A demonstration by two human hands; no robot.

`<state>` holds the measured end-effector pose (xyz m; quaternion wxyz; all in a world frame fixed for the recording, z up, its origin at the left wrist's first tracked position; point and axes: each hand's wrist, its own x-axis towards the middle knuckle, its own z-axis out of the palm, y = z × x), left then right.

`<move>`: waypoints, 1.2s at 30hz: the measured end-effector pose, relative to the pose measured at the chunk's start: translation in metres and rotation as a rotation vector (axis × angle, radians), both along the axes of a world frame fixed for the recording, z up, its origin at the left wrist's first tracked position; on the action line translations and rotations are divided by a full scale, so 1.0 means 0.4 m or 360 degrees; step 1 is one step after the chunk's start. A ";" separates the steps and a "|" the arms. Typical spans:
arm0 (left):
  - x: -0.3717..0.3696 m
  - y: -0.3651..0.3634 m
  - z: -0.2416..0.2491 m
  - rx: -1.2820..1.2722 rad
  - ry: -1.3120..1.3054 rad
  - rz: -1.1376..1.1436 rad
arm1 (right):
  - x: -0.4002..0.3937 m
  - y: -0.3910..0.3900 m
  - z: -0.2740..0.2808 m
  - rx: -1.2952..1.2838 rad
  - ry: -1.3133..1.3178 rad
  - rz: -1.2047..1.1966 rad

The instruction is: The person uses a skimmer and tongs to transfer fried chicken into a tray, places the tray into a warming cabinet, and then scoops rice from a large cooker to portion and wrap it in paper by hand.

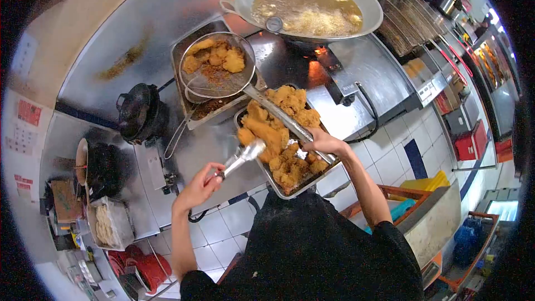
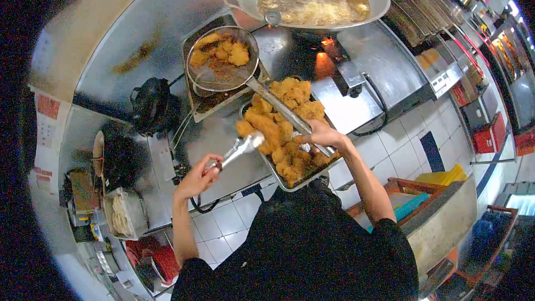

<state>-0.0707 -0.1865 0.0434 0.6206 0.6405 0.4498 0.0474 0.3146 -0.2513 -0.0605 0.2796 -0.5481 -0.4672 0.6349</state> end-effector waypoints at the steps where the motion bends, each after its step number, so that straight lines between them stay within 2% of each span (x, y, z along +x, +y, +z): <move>1: 0.009 -0.008 -0.010 0.0096 -0.0014 -0.0220 | 0.000 0.001 -0.014 0.0124 -0.0045 -0.0013; 2: 0.020 -0.015 -0.018 0.0196 -0.0029 -0.0437 | 0.001 0.003 -0.031 0.0251 -0.0090 -0.0023; 3: 0.048 -0.021 -0.001 0.0360 0.0124 -0.0588 | 0.003 0.005 -0.054 0.0319 -0.0122 -0.0012; 4: 0.078 -0.022 0.008 0.0360 0.0124 -0.0598 | 0.001 0.001 -0.042 0.0319 -0.0122 -0.0022; 6: 0.136 -0.019 0.019 0.0283 0.0390 -0.0941 | -0.006 -0.004 -0.007 0.0029 -0.0017 -0.0029; 7: 0.159 -0.013 0.007 0.0359 0.0390 -0.1081 | -0.009 -0.005 0.024 -0.0035 -0.0096 -0.0016; 8: 0.184 -0.009 -0.001 0.0361 0.0388 -0.1090 | -0.011 -0.008 0.049 -0.0034 -0.0097 -0.0024; 10: 0.247 -0.009 -0.009 0.0576 0.0604 -0.1435 | -0.017 -0.014 0.075 0.0010 0.0066 -0.0073; 11: 0.278 -0.009 -0.028 0.0573 0.0605 -0.1428 | -0.017 -0.014 0.062 0.0035 0.0097 -0.0081; 13: 0.344 -0.009 -0.073 0.0931 0.0789 -0.1690 | -0.015 -0.012 0.019 0.0000 0.0088 -0.0063; 15: 0.441 -0.026 -0.007 0.1071 0.0881 -0.1860 | -0.007 -0.006 0.011 -0.0034 0.0061 -0.0027; 16: 0.475 -0.030 -0.014 0.1055 0.0882 -0.1832 | -0.009 -0.007 0.011 -0.0039 0.0023 -0.0032; 18: 0.524 -0.030 -0.019 0.1065 0.1104 -0.2168 | -0.011 -0.005 0.018 -0.0039 -0.0020 -0.0001; 19: 0.532 -0.027 0.008 0.1051 0.1152 -0.2162 | -0.014 -0.007 0.026 0.0004 -0.0001 -0.0014; 20: 0.514 -0.025 0.012 0.1059 0.1172 -0.2149 | -0.015 -0.010 0.030 0.0054 0.0023 -0.0039; 23: 0.419 -0.018 0.058 0.1088 0.0883 -0.1704 | -0.019 -0.011 0.027 0.0077 0.0028 -0.0065; 24: 0.386 -0.007 0.066 0.1113 0.0907 -0.1715 | -0.016 -0.010 0.013 0.0127 0.0038 -0.0050; 26: 0.314 0.009 0.065 0.0829 0.0820 -0.1467 | -0.021 -0.015 0.017 0.0065 0.0058 -0.0066; 30: 0.175 0.023 0.073 0.0757 0.0705 -0.1104 | -0.019 -0.011 -0.082 0.0104 -0.0372 0.0029; 31: 0.142 0.032 0.073 0.0794 0.0658 -0.0908 | -0.024 -0.017 -0.058 0.0033 -0.0227 -0.0058; 32: 0.115 0.048 0.072 0.0830 0.0602 -0.0716 | -0.021 -0.015 -0.076 0.0196 -0.0257 -0.0031; 34: 0.082 0.093 0.063 0.0972 0.0511 -0.0563 | -0.020 -0.014 -0.087 0.0251 -0.0170 -0.0017; 36: 0.073 0.160 0.021 0.0807 0.0382 0.0041 | -0.030 -0.014 -0.066 0.0140 -0.0088 -0.0029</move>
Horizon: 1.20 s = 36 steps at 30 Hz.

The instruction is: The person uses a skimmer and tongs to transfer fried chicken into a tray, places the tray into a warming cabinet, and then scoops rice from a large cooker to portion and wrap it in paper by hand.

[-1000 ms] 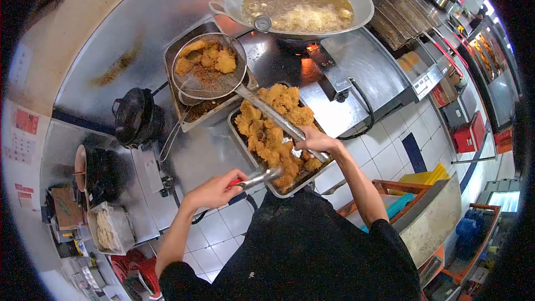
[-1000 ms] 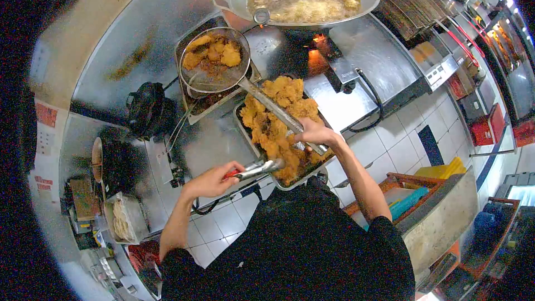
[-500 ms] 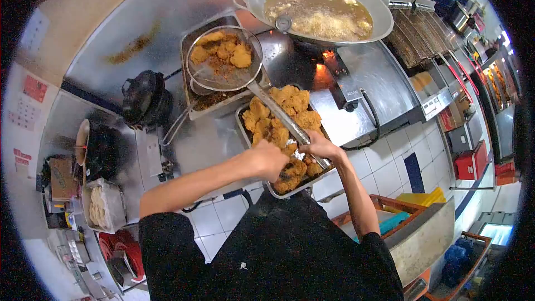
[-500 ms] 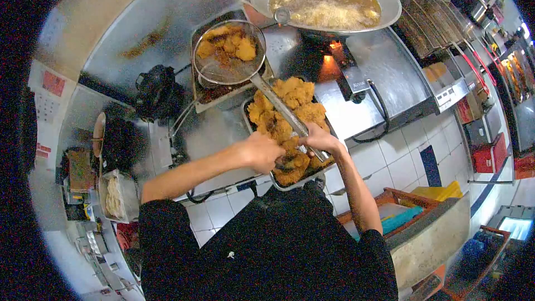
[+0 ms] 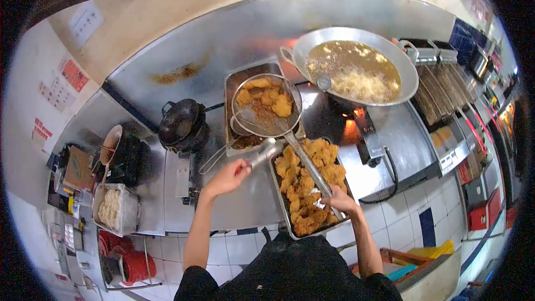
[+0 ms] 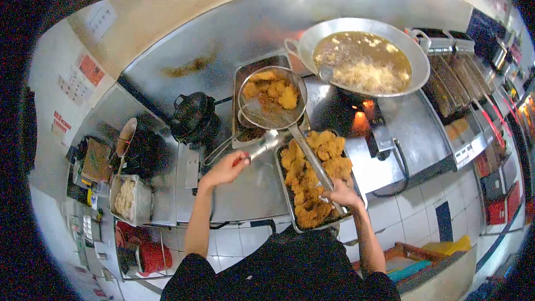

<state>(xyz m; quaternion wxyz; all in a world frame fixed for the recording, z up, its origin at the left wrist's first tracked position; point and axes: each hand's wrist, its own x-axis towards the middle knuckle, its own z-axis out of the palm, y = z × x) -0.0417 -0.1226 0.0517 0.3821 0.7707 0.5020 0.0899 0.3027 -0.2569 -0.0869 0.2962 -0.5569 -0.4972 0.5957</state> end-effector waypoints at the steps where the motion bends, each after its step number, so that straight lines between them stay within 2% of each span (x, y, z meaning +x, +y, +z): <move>1: 0.010 0.036 -0.025 0.0023 -0.0021 0.0018 | -0.004 -0.002 0.040 -0.0141 -0.0056 0.0008; 3: 0.057 0.108 -0.085 -0.0387 -0.0387 0.0410 | -0.008 -0.008 0.027 -0.0135 -0.0080 -0.0033; 4: 0.081 0.138 -0.119 -0.0369 -0.0407 0.0410 | -0.013 -0.008 0.032 -0.0130 -0.0076 -0.0053; 5: 0.110 0.171 -0.154 -0.0564 -0.0568 0.0509 | -0.015 -0.008 0.022 -0.0027 -0.0082 -0.0057; 6: 0.140 0.206 -0.188 -0.0763 -0.0728 0.0597 | -0.016 -0.009 0.034 -0.0128 -0.0030 -0.0051; 8: 0.190 0.275 -0.273 -0.0828 -0.0884 0.0548 | -0.012 -0.005 0.001 -0.0074 -0.0136 -0.0002; 10: 0.241 0.303 -0.319 -0.0900 -0.1030 0.0507 | -0.017 -0.008 -0.020 0.0154 -0.0102 -0.0040; 12: 0.304 0.311 -0.327 -0.1065 -0.1235 0.0760 | -0.018 -0.004 -0.025 0.0091 -0.0162 0.0005; 13: 0.323 0.299 -0.326 -0.1059 -0.1303 0.0761 | -0.017 0.000 -0.016 -0.0029 -0.0230 0.0081; 17: 0.337 0.225 -0.282 -0.0965 -0.1363 0.0699 | -0.027 -0.008 0.002 0.0129 -0.0366 0.0014; 21: 0.341 0.246 -0.317 -0.0968 -0.1660 0.0699 | -0.048 -0.020 0.011 0.0073 -0.0143 -0.0051; 23: 0.348 0.244 -0.336 -0.1007 -0.1639 0.0729 | -0.038 -0.018 -0.019 0.0029 -0.0133 -0.0088; 24: 0.356 0.242 -0.327 -0.1037 -0.1608 0.0760 | -0.049 -0.027 0.050 -0.0110 0.0004 -0.0116; 26: 0.355 0.245 -0.329 -0.1058 -0.1588 0.0681 | -0.045 -0.021 0.021 0.0040 -0.0099 -0.0065; 28: 0.369 0.258 -0.347 -0.1204 -0.1725 0.0643 | -0.046 -0.016 0.020 -0.0005 -0.0064 -0.0068; 30: 0.396 0.252 -0.355 -0.1151 -0.1817 0.0674 | -0.039 -0.018 0.011 -0.0064 -0.0048 -0.0054; 32: 0.424 0.230 -0.348 -0.1142 -0.2076 0.0744 | -0.028 -0.008 -0.026 0.0142 -0.0293 -0.0041; 34: 0.442 0.212 -0.330 -0.1114 -0.2118 0.0795 | -0.033 -0.007 0.006 0.0142 -0.0298 -0.0050; 36: 0.445 0.204 -0.341 -0.1079 -0.2204 0.0920 | -0.039 -0.018 0.053 -0.0133 -0.0117 -0.0076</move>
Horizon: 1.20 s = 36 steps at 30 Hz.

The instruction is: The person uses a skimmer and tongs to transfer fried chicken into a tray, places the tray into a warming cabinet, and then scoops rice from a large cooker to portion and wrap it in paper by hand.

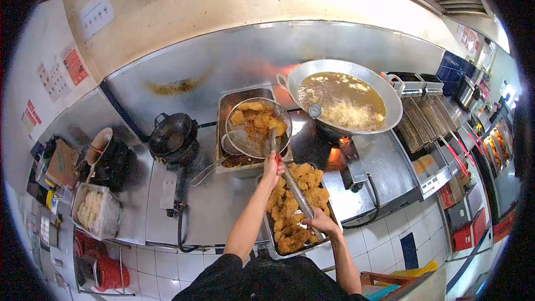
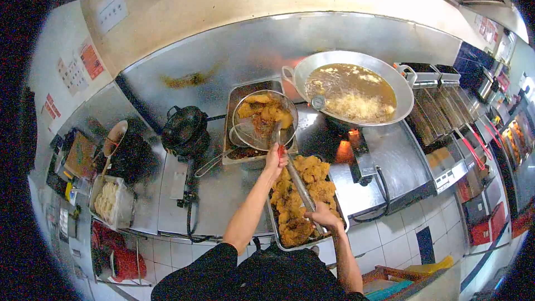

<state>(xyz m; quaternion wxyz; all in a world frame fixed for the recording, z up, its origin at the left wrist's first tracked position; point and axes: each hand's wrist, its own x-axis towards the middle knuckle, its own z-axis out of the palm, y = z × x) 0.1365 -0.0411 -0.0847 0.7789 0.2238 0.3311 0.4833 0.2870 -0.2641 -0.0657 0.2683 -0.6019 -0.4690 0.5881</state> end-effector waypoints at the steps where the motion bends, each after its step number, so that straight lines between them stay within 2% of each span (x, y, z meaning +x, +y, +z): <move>1: 0.004 -0.004 -0.005 0.0008 0.0035 0.0060 | 0.000 -0.001 -0.002 0.0004 0.0003 -0.0013; 4: 0.004 -0.042 -0.010 0.0211 0.0198 0.0022 | 0.000 0.000 -0.001 0.0061 0.0027 0.0035; 7: -0.006 -0.074 0.016 0.0224 0.0327 -0.0032 | -0.007 -0.004 -0.013 0.0192 0.0040 0.0004; 11: -0.025 -0.049 0.039 0.0082 0.0409 -0.0099 | -0.010 -0.009 0.020 -0.0011 0.0095 -0.0029; 13: -0.031 -0.027 0.056 -0.0128 0.0564 -0.0173 | -0.006 -0.007 0.007 -0.0027 0.0078 0.0006; 15: -0.050 -0.023 0.078 -0.0137 0.0624 -0.0241 | 0.005 0.006 -0.036 -0.0027 0.0065 0.0025; 17: -0.082 -0.004 0.060 -0.0140 0.0745 -0.0436 | 0.016 0.008 -0.108 0.0323 -0.0186 0.0037; 18: -0.081 -0.018 0.065 -0.0132 0.0748 -0.0442 | 0.023 0.006 -0.110 0.0329 -0.0185 0.0029; 20: -0.090 -0.045 0.090 -0.0183 0.0703 -0.0414 | 0.022 0.011 -0.102 0.0343 -0.0177 0.0107; 21: -0.085 -0.030 0.060 -0.0196 0.0610 -0.0363 | 0.012 0.003 -0.047 0.0159 -0.0053 0.0077; 24: -0.046 0.018 0.034 -0.0122 0.0458 -0.0227 | 0.002 -0.005 0.008 -0.0001 0.0069 -0.0002; 26: -0.023 0.011 0.044 -0.0064 0.0476 -0.0180 | 0.012 0.005 -0.022 -0.0026 0.0042 0.0037; 28: 0.004 -0.012 0.079 0.0131 0.0668 -0.0119 | 0.009 0.014 0.000 0.0033 0.0094 0.0023; 30: 0.017 -0.015 0.093 0.0144 0.0689 -0.0095 | 0.018 0.023 -0.044 0.0097 0.0049 0.0006; 32: 0.011 0.004 0.064 0.0058 0.0460 -0.0012 | 0.030 0.023 -0.108 0.0183 -0.0169 0.0097; 33: 0.003 0.018 0.060 0.0056 0.0446 -0.0068 | 0.018 0.012 -0.032 0.0102 -0.0148 0.0072; 36: -0.008 0.026 0.044 0.0035 0.0565 -0.0069 | 0.015 0.008 -0.068 0.0146 -0.0019 0.0044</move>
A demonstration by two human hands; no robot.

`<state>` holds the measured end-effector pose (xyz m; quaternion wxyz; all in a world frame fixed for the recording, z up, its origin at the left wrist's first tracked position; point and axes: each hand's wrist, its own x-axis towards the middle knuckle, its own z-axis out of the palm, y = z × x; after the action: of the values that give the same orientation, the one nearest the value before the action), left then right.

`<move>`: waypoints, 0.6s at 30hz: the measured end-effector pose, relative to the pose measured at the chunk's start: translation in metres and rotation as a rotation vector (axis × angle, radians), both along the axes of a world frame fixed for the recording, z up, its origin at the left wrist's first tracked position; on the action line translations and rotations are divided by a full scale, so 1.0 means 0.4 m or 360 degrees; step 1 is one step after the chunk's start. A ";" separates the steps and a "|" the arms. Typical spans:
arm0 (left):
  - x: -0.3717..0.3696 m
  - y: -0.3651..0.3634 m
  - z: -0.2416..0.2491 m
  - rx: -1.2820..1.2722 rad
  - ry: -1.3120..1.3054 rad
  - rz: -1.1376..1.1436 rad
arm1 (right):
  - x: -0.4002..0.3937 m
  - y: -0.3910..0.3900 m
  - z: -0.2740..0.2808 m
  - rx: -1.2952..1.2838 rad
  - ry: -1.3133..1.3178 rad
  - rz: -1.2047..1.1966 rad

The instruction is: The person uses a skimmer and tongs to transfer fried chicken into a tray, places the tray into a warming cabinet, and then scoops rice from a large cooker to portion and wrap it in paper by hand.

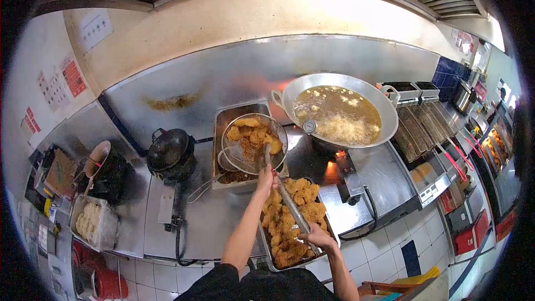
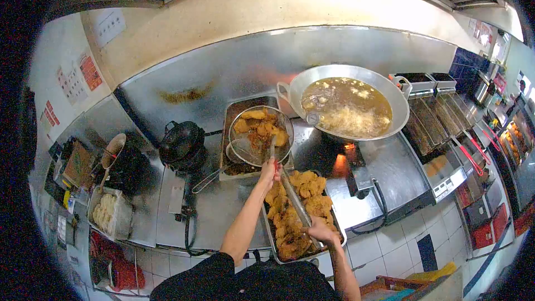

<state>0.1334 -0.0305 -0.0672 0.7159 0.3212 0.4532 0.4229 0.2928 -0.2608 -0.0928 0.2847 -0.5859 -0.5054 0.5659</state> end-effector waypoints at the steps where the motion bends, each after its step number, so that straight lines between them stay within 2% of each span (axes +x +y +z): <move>1: 0.002 0.006 0.002 0.0010 -0.0002 -0.0006 | 0.003 0.001 -0.003 0.0088 -0.0058 0.0044; 3: -0.003 0.011 -0.004 0.0078 0.0276 -0.0093 | -0.002 -0.003 0.011 0.0135 -0.0085 0.0027; 7: -0.015 0.095 -0.043 0.0149 0.0251 -0.0190 | -0.002 -0.001 -0.016 0.0089 -0.0023 -0.0026; 8: -0.017 0.106 -0.045 0.0110 0.0129 -0.0195 | 0.000 -0.007 -0.018 0.0087 -0.0015 -0.0052; 9: -0.023 0.111 -0.050 0.0160 -0.0030 -0.0236 | -0.005 -0.011 0.031 0.0039 -0.0021 -0.0056; 10: -0.032 0.114 -0.063 0.0334 0.0050 -0.0251 | -0.004 -0.012 0.061 -0.0172 0.0056 -0.0045; 11: -0.038 0.066 -0.008 0.0241 -0.0012 -0.0169 | -0.009 -0.011 0.100 -0.0212 -0.0061 -0.0058; 12: -0.049 0.023 0.021 0.0265 0.0008 -0.0144 | 0.025 -0.001 -0.089 0.0033 -0.0160 0.0004; 13: -0.083 -0.013 0.026 0.0352 -0.0026 -0.0244 | 0.037 -0.002 -0.125 -0.0048 -0.0046 0.0050; 14: -0.115 -0.071 0.066 0.0413 0.0019 -0.0330 | 0.032 -0.002 -0.050 -0.0098 -0.0040 0.0068; 15: -0.141 -0.140 0.115 0.0345 0.0116 -0.0339 | 0.015 -0.012 0.071 -0.0163 0.0214 -0.0058; 18: -0.270 -0.307 0.177 0.0424 0.0533 -0.0584 | 0.033 -0.002 0.063 -0.0121 0.0132 0.0054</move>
<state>0.0255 -0.1533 0.0035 0.6472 0.5544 0.4399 0.2832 0.3060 -0.2615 -0.0676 0.2732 -0.5638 -0.4811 0.6131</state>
